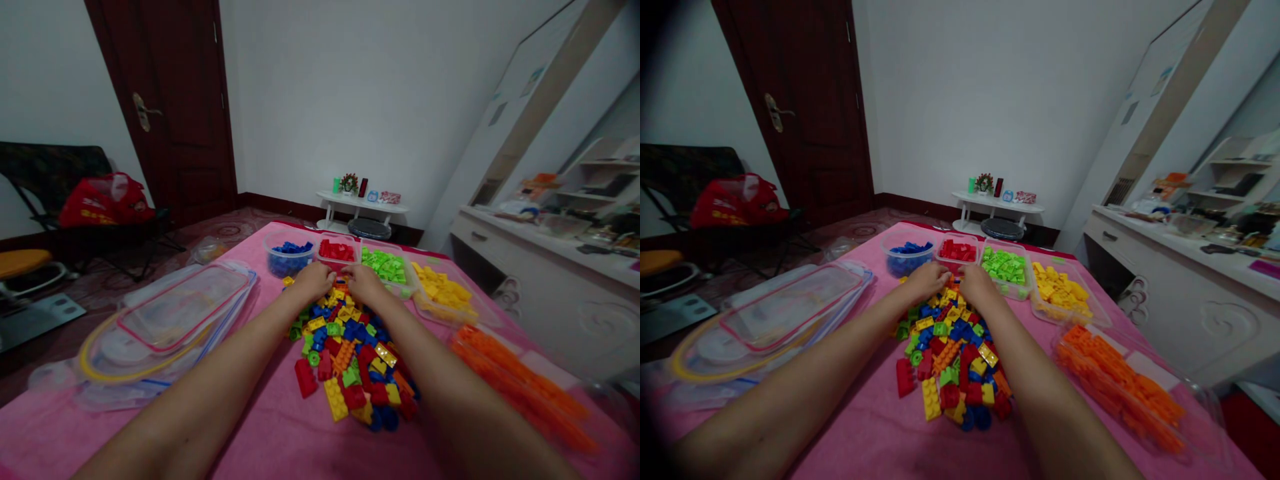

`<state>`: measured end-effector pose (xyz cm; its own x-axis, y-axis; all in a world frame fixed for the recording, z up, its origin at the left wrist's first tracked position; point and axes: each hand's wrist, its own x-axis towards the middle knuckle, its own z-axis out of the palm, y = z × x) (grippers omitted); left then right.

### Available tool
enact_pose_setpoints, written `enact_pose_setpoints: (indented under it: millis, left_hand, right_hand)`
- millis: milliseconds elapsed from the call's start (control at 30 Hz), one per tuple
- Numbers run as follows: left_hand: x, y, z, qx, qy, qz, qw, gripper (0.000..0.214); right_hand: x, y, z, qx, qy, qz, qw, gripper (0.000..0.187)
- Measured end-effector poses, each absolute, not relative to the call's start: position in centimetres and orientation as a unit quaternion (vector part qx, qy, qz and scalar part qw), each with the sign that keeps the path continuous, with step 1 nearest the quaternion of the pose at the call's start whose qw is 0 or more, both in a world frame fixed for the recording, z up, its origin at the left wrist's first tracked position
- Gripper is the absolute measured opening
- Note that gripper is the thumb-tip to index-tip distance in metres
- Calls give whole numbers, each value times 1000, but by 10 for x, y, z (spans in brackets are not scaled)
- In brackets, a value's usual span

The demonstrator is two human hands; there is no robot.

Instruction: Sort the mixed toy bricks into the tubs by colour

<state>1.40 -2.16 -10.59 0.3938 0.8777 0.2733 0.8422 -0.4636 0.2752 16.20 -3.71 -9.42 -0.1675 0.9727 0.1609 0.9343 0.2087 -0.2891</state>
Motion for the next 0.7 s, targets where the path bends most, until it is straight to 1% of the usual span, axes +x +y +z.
enact_pose_setpoints:
  millis: [133,233,333,400,467,533,600,700]
  left_hand:
    - [17,-22,-113,839,511,185,21,40]
    - [8,-16,-109,828,514,207,86,40]
    - [-2,-10,-100,823,484,252,155,43]
    - [-5,-10,-97,825,474,275,139,45]
    - [-3,-13,-96,836,472,264,93,44]
    - [1,-19,-98,851,472,219,70,42]
    - [4,-24,-100,854,484,176,73,43]
    - [5,-25,-100,841,510,162,80,47]
  right_hand:
    - [153,-36,-105,-601,-779,95,152,46]
    - [157,-39,-95,-598,-777,133,146,39]
    - [169,-51,-77,-571,-781,204,149,30]
    - [178,-61,-69,-543,-781,258,171,25]
    - [185,-72,-69,-525,-777,291,192,21]
    - [190,-80,-74,-528,-775,289,192,20]
    - [194,-85,-79,-537,-776,276,183,19]
    - [196,-88,-80,-536,-784,257,179,17]
